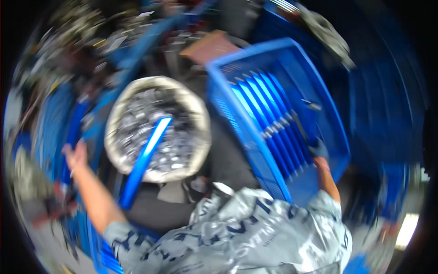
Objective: Assembling metal rings onto blue metal pipes in a manufacturing facility.
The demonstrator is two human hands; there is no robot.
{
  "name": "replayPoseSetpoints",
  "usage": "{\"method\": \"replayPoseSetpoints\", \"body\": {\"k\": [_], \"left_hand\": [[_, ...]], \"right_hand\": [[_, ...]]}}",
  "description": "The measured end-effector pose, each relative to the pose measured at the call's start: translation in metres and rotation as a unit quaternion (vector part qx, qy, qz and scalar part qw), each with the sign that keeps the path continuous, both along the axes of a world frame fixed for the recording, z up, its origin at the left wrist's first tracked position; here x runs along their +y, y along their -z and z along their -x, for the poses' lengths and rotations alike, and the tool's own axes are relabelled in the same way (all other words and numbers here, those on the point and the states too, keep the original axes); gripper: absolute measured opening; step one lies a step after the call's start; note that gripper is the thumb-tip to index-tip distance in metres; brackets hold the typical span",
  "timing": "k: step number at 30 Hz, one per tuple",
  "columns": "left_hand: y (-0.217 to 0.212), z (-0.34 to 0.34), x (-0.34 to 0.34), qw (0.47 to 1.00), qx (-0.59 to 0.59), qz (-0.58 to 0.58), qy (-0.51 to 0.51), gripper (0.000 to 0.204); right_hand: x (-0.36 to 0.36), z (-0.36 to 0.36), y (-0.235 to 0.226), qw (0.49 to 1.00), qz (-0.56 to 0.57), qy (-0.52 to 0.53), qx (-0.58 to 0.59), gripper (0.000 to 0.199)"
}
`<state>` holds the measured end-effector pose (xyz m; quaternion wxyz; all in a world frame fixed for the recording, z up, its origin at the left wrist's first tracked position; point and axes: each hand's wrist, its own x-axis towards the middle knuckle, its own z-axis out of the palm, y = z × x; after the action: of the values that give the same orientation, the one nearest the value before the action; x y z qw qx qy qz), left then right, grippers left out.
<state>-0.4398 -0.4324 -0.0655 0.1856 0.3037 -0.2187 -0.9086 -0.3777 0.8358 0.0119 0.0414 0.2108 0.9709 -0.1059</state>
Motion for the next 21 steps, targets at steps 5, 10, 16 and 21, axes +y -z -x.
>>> {"method": "replayPoseSetpoints", "body": {"k": [5, 10, 16, 21], "left_hand": [[-0.042, 0.067, 0.058, 0.955, -0.249, 0.159, -0.012, 0.089], [-0.079, 0.046, 0.157, 0.846, -0.263, 0.456, 0.083, 0.067], [-0.054, -0.008, 0.354, 0.679, -0.162, 0.626, 0.347, 0.078], [-0.091, -0.073, 0.433, 0.422, -0.194, 0.802, 0.375, 0.084]], "right_hand": [[0.034, -0.106, 0.072, 0.985, -0.015, 0.095, -0.142, 0.083], [0.015, -0.117, 0.156, 0.976, -0.020, 0.066, -0.208, 0.079], [0.080, -0.204, 0.276, 0.960, -0.025, 0.149, -0.236, 0.075], [0.055, -0.148, 0.300, 0.936, 0.023, 0.160, -0.312, 0.057]]}}
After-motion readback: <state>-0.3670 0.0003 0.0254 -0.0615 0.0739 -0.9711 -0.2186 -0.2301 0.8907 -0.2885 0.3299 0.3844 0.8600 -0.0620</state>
